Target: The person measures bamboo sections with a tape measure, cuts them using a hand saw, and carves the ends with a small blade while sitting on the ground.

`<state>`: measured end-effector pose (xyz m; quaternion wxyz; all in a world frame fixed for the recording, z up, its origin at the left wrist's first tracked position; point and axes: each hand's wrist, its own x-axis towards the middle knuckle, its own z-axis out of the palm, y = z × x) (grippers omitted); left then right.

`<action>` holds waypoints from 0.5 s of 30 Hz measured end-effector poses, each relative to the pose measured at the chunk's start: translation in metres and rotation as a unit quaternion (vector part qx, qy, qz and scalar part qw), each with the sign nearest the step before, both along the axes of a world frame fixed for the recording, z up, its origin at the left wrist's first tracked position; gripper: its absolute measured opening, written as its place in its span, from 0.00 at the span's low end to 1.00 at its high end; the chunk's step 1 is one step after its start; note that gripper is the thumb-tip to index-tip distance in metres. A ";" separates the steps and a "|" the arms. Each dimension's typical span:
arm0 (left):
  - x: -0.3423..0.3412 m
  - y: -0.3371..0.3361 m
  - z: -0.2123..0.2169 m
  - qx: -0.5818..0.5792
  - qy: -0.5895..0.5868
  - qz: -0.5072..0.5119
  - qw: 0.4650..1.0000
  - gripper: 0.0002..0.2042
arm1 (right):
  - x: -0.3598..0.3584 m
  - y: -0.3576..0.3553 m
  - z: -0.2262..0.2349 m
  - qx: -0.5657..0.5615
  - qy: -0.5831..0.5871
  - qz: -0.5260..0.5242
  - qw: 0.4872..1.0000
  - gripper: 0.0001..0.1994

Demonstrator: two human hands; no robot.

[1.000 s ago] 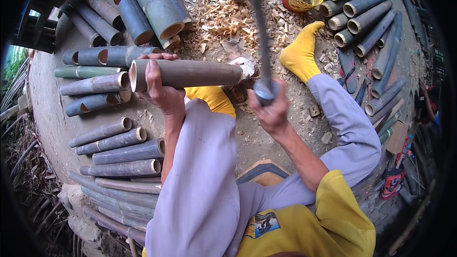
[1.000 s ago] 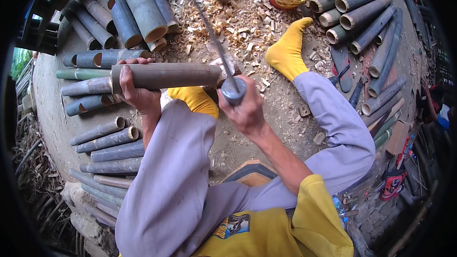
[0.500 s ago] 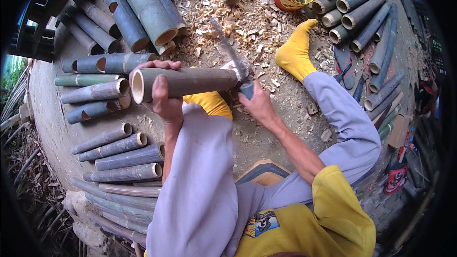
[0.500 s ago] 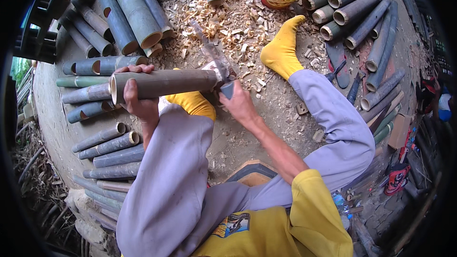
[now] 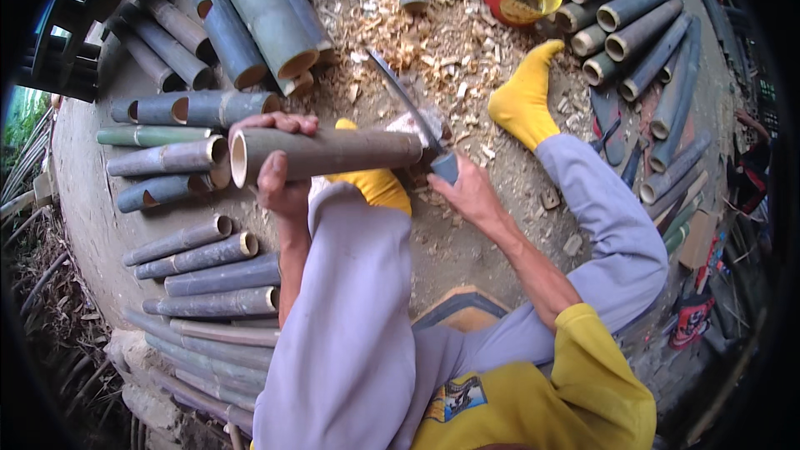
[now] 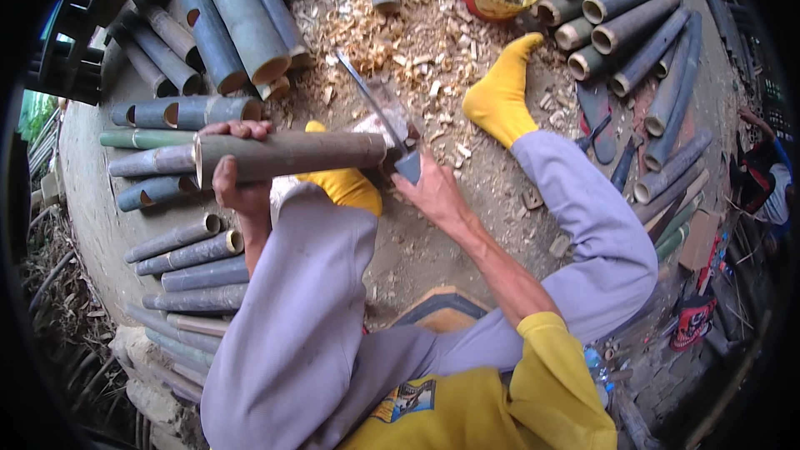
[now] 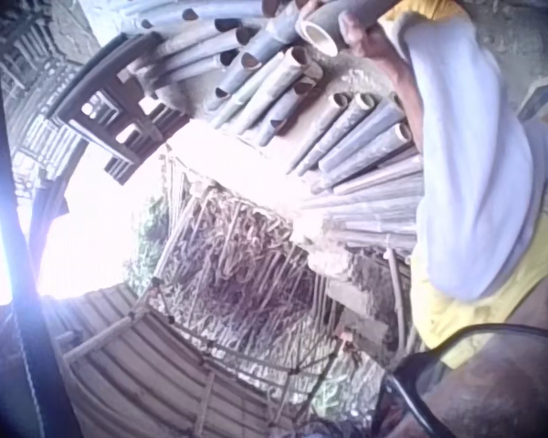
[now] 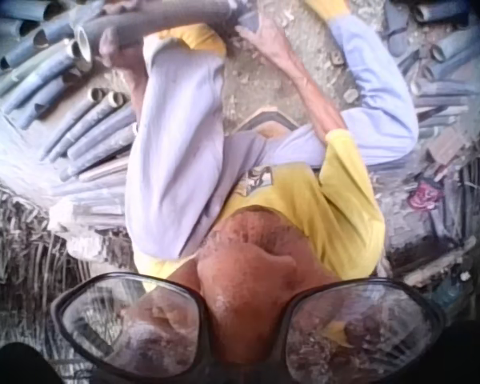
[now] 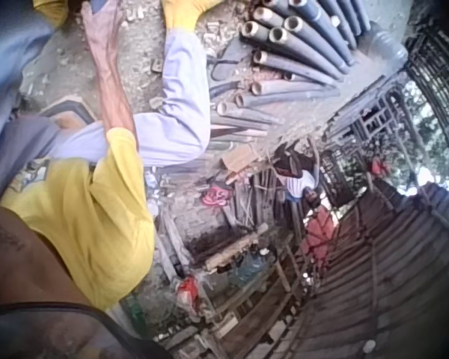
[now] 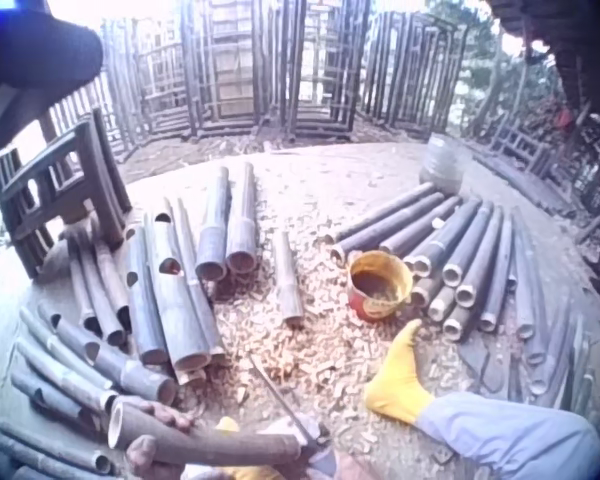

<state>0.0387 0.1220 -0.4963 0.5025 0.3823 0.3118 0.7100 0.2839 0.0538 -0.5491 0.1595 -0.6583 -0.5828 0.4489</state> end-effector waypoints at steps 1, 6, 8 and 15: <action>-0.008 -0.010 0.000 -0.014 0.010 -0.003 1.000 0.24 | -0.008 -0.004 0.021 -0.002 0.044 -0.020 0.999 0.16; -0.019 -0.003 -0.001 0.014 0.140 0.033 0.989 0.22 | -0.019 -0.011 0.038 0.251 0.153 -0.077 0.953 0.14; -0.014 -0.004 0.007 -0.065 0.127 0.038 0.989 0.24 | -0.009 -0.012 -0.011 0.055 0.077 -0.045 0.995 0.16; 0.000 0.007 0.009 -0.140 -0.065 0.201 0.967 0.19 | -0.008 -0.007 0.015 0.058 0.064 -0.033 0.996 0.20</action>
